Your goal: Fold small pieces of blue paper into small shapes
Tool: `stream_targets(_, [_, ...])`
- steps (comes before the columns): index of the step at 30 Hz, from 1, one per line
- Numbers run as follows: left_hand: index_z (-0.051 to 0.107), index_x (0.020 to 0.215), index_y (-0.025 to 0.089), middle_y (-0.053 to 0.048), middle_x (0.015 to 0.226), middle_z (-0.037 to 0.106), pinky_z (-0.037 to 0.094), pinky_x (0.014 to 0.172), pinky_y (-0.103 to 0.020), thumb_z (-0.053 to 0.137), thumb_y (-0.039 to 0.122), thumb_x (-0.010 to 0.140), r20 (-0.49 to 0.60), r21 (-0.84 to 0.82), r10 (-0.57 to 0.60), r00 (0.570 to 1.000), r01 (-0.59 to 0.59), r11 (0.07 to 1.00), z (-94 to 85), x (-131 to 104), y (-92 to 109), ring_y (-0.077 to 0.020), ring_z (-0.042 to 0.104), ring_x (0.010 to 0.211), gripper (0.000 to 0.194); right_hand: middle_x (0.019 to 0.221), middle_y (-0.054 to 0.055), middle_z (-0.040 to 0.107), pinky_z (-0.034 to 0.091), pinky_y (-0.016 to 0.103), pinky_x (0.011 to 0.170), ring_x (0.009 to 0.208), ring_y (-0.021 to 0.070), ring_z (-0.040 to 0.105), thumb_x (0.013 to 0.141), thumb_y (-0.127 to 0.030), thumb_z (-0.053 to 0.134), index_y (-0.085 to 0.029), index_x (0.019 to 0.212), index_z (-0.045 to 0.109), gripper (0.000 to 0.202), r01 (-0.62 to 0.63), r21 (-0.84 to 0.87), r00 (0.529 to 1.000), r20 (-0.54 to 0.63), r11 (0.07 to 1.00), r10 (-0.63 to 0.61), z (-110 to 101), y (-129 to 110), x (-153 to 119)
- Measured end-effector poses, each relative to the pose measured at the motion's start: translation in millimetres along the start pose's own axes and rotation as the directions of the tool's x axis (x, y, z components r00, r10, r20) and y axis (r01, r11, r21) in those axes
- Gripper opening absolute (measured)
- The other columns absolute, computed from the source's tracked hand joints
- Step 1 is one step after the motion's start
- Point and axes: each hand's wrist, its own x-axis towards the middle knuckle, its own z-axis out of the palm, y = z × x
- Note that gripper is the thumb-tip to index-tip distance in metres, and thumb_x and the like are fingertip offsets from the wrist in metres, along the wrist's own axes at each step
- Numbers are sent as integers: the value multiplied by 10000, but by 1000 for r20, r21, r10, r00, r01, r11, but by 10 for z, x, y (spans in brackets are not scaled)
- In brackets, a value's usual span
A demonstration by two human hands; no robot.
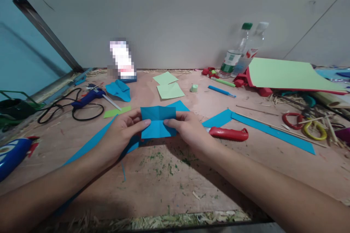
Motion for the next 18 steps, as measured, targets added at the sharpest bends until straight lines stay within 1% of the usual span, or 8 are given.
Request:
stream_targets(2, [732,1075,167,-62,973,770,534,715,-329,729,334,862,11,2,10,1000,-11,1000,0,4,-13,-208,666,800,271,851,72,781,576,389,853,807,228,718,753,-281,828,-183,859,795,149,-6,20,1000,18,1000,5,1,0,-2])
stream_targets(6, [710,1076,174,-49,912,758,519,662,-311,765,340,848,16,-15,14,1000,-14,1000,-4,15,-39,-200,659,748,287,862,72,786,582,378,852,796,217,718,756,-292,843,-185,860,791,158,-21,20,1000,18,1000,21,4,-9,-1])
stream_targets(11, [610,1193,190,-50,957,778,555,672,-299,804,334,850,-38,-82,26,999,-29,996,5,2,-13,-193,700,755,419,890,75,787,577,373,810,786,213,703,760,-315,836,-182,861,777,177,-27,11,1000,-12,1000,28,0,-7,1])
stream_targets(16, [551,1230,208,-40,981,744,559,689,-311,773,352,875,-18,-47,31,999,-31,998,16,-12,-12,-194,694,787,444,874,65,774,561,361,785,794,211,687,726,-303,848,-180,842,767,187,-17,8,1000,-5,1000,17,0,-18,-11])
stream_targets(18, [519,1238,231,-26,1005,709,542,699,-304,766,343,871,-75,10,63,995,-62,998,6,-7,-25,-185,673,809,456,849,61,758,556,359,764,786,212,680,730,-317,845,-178,802,745,185,-16,-11,1000,-12,1000,16,-2,-15,-5])
